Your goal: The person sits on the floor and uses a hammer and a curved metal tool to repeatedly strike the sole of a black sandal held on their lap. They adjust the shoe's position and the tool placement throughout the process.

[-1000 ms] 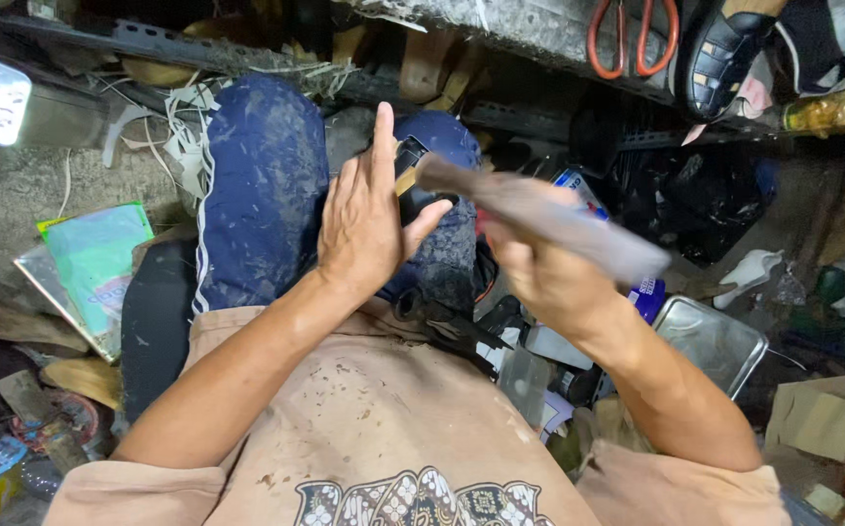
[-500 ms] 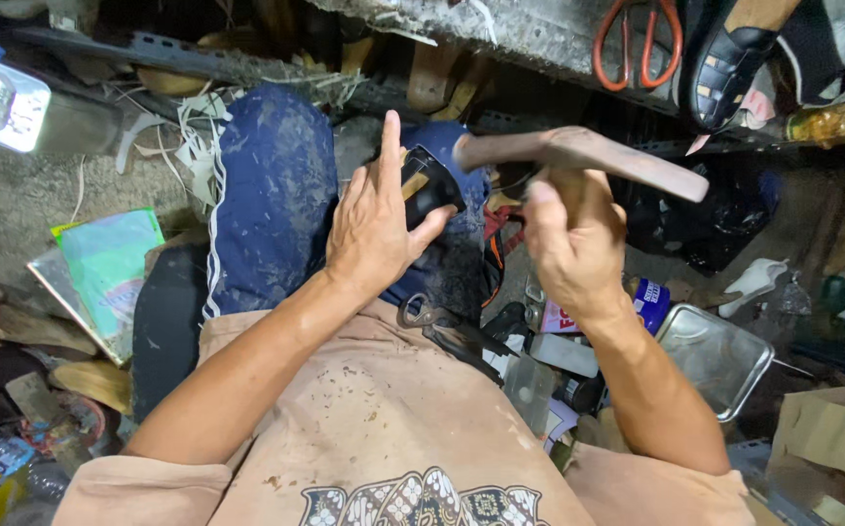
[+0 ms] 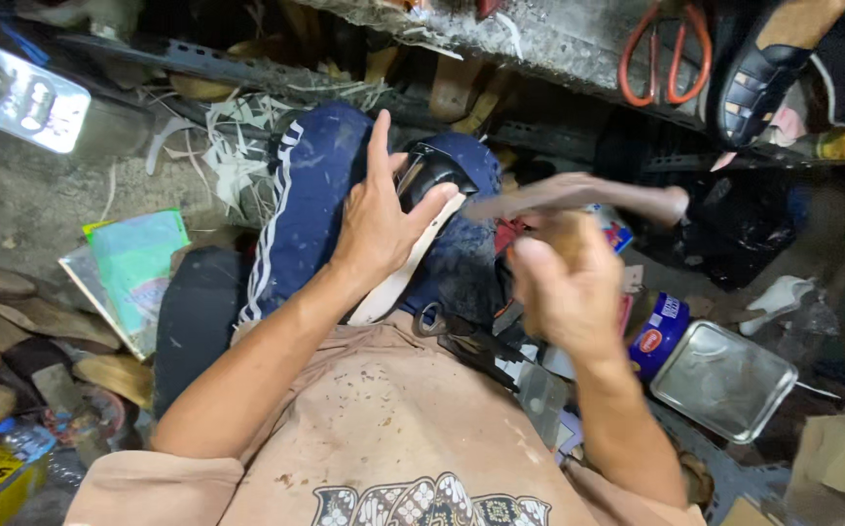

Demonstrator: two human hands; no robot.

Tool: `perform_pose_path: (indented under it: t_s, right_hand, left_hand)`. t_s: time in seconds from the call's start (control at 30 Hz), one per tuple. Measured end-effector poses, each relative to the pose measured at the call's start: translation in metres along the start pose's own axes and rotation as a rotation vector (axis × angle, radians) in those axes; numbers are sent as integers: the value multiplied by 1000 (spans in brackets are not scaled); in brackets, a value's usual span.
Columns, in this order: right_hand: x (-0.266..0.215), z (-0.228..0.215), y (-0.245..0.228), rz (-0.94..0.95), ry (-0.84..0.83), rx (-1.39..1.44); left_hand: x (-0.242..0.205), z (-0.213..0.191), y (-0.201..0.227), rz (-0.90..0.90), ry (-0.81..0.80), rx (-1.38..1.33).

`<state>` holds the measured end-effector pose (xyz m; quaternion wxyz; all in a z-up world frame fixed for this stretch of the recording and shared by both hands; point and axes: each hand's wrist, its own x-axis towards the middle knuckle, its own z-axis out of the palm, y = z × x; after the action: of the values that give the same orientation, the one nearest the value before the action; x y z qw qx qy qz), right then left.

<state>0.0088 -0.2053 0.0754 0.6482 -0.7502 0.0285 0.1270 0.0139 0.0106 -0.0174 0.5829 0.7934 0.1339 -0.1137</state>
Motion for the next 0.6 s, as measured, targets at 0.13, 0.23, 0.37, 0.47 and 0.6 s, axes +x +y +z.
perform_pose_path:
  t_s: [0.13,0.23,0.37,0.47,0.6]
  right_hand:
    - [3,25,-8,-307,-4,-475]
    - [-3,31,-5,-497,39,-711]
    - [-4,32,24,-352,-3,-999]
    - [12,44,-3,-594,37,-1075]
    - [7,46,11,-575,9,-1059]
  left_hand:
    - [-1,4,6,-7,9,-11]
    - [-4,2,6,-10,-2,11]
    - [-3,7,8,-18,40,33]
    - [-3,9,3,-27,20,55]
    - [-6,5,7,-48,-9,32]
